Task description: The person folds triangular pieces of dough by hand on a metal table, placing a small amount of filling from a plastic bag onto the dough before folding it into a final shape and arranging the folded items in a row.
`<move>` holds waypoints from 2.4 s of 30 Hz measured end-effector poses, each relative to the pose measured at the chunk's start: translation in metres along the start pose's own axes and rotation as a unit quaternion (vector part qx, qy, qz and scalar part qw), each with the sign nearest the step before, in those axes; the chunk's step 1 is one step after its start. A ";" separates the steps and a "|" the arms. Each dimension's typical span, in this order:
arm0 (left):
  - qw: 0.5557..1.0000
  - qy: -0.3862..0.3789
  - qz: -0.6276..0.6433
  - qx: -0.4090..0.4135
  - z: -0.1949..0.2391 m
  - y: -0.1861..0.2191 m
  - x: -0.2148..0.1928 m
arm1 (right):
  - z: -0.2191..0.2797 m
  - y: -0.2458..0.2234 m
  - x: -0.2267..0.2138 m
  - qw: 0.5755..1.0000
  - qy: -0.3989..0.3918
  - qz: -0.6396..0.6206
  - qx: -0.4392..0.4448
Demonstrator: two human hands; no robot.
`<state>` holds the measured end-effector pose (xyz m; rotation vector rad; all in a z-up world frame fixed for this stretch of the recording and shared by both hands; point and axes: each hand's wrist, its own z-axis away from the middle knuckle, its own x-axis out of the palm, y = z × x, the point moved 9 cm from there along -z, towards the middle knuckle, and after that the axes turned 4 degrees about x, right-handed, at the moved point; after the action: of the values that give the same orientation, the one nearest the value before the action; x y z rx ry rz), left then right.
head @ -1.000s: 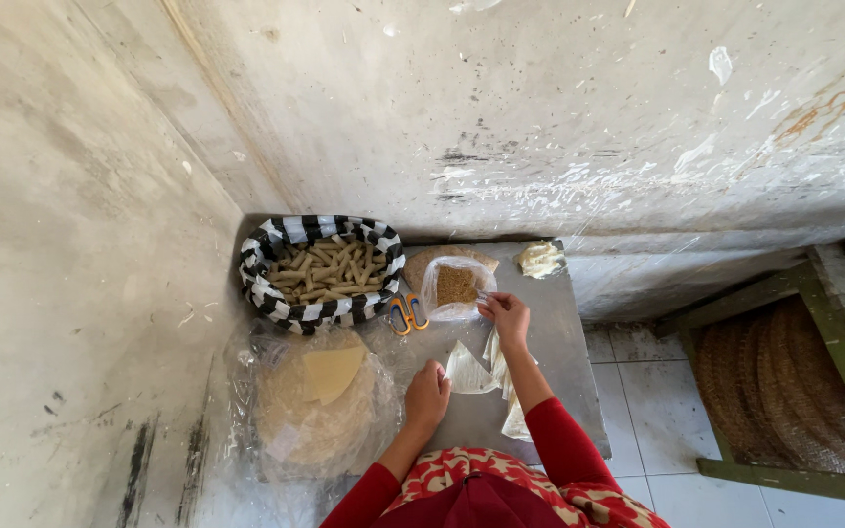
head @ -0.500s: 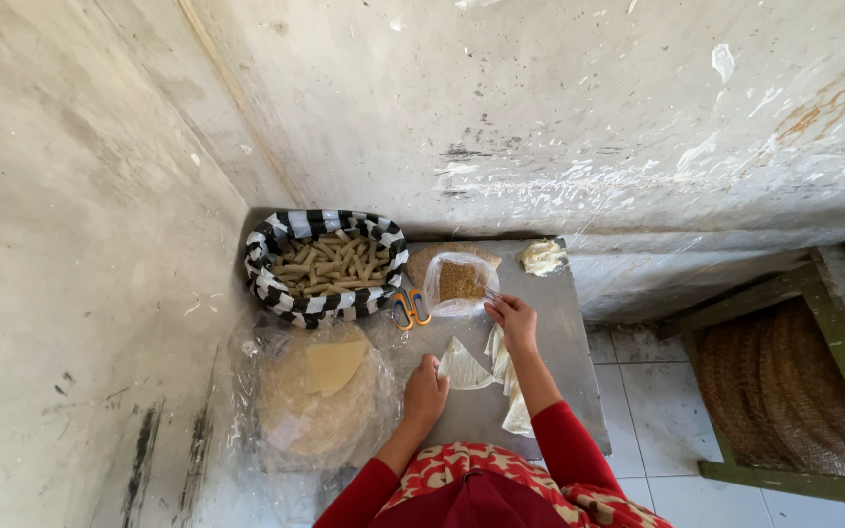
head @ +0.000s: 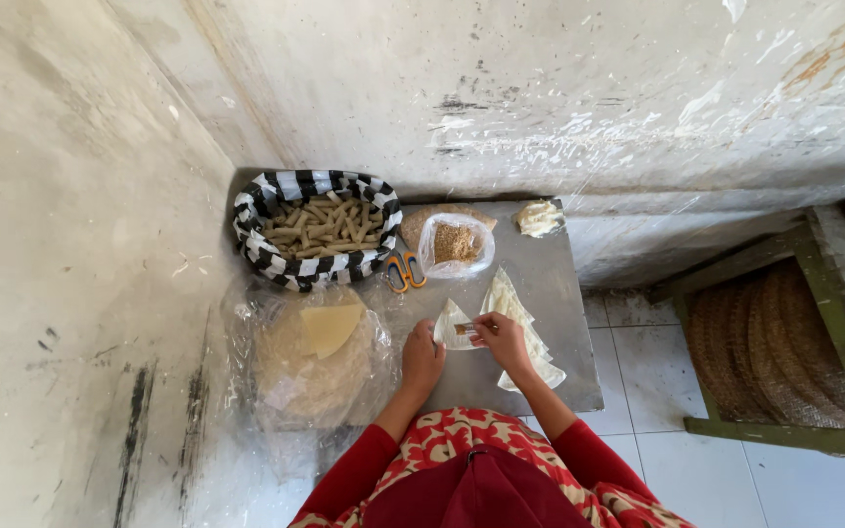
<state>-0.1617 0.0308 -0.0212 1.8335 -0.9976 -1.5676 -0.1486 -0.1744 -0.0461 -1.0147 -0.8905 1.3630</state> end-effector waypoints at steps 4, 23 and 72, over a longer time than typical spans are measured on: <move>0.999 0.015 0.015 0.024 0.002 0.012 -0.009 | 0.056 -0.077 0.028 0.897 0.034 0.315 -0.309; 0.998 0.040 0.014 0.040 0.004 -0.002 -0.002 | -0.099 -0.100 -0.023 0.969 0.176 0.046 -0.169; 0.997 0.016 0.049 0.056 -0.009 0.024 -0.018 | 0.061 -0.074 0.055 0.885 0.005 0.356 -0.301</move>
<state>-0.1588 0.0308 0.0100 1.8481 -1.1631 -1.4479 -0.1790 -0.1125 0.0406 -1.9695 -1.0064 1.7092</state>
